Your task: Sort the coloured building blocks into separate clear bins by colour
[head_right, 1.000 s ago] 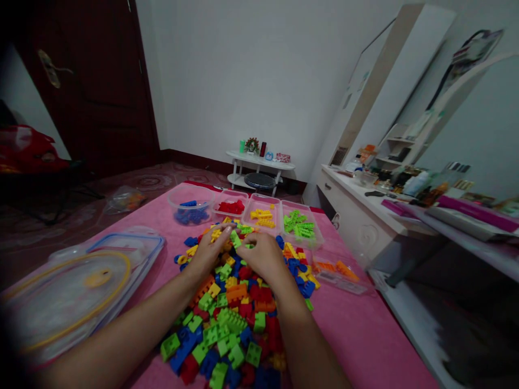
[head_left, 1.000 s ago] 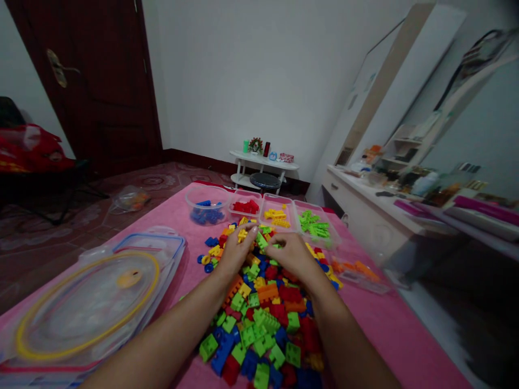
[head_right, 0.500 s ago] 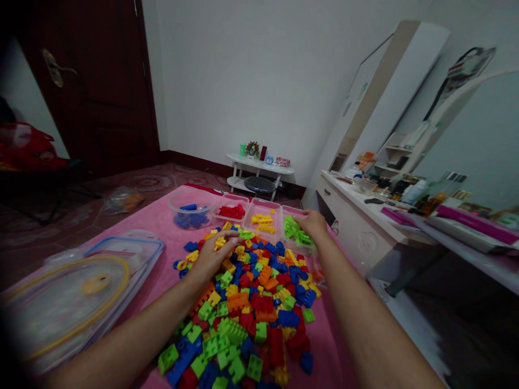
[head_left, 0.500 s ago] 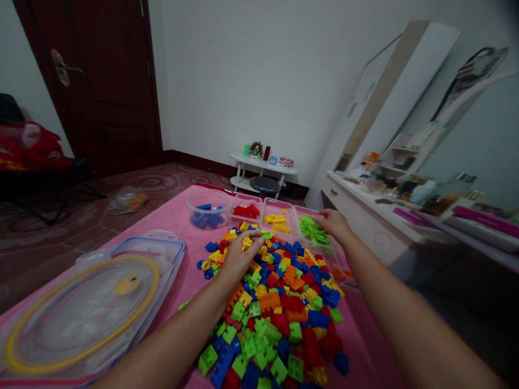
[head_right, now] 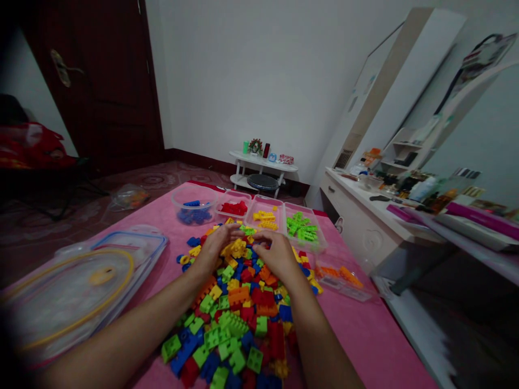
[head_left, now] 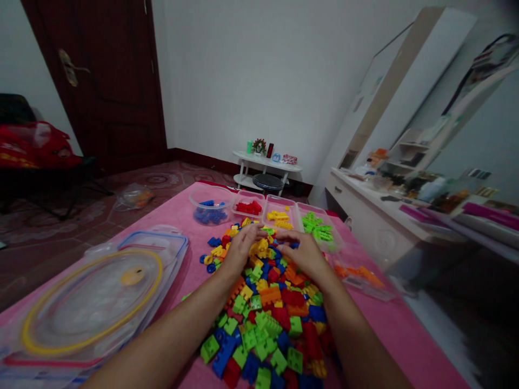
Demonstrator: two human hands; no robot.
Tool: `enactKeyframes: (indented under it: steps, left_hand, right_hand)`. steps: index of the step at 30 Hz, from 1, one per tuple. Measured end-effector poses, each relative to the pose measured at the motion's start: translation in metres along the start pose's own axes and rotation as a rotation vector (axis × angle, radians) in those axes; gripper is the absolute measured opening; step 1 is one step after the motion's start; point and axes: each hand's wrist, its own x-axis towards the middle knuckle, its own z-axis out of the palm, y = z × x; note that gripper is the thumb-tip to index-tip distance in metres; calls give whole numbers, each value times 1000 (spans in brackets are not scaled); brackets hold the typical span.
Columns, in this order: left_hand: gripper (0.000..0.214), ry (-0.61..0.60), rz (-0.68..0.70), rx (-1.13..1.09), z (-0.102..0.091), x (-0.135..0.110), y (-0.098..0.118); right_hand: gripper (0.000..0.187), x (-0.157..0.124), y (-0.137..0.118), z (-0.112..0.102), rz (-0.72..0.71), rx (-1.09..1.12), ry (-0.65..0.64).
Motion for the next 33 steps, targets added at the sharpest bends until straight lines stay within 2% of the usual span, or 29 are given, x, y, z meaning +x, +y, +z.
enactKeyframes:
  steps: [4,6,10,14,19,22,24,26,29,33]
  left_hand:
    - [66,11,-60,-128,-2,2,-6]
    - [67,35,-69,-169,-3,2,-6]
    - [66,62,-71,-222,-2,1,-5]
    - [66,53,-82,-225,-2,2,-6]
    - [65,49,-73,-217,-3,3,-10]
    - [65,49,-62,-218,-2,2,-10]
    - [66,49,-59,-201,-1,0,-7]
    - [63,46,-54,-139,-1,-1,-4]
    - [48,-16,0,-9,0,-2,1]
    - [37,-84,63,39,2,-2,1]
  right_hand:
    - [54,-6,-6,12,-192,-115,-84]
    - [62,-7,-8,18,-241,-142,-120]
    - [56,-9,-9,24,-250,-210,-95]
    - [48,-9,-10,21,-246,-270,-88]
    - [72,-14,-20,18,-276,-260,-80]
    - [58,-16,-25,20,-321,-211,-96]
    - [45,-15,-25,23,-271,-134,-45]
    - [39,-12,-23,25,-146,9,22]
    - [37,-9,-20,26,35,312,56]
    - [46,-10,-24,23,156,600,9]
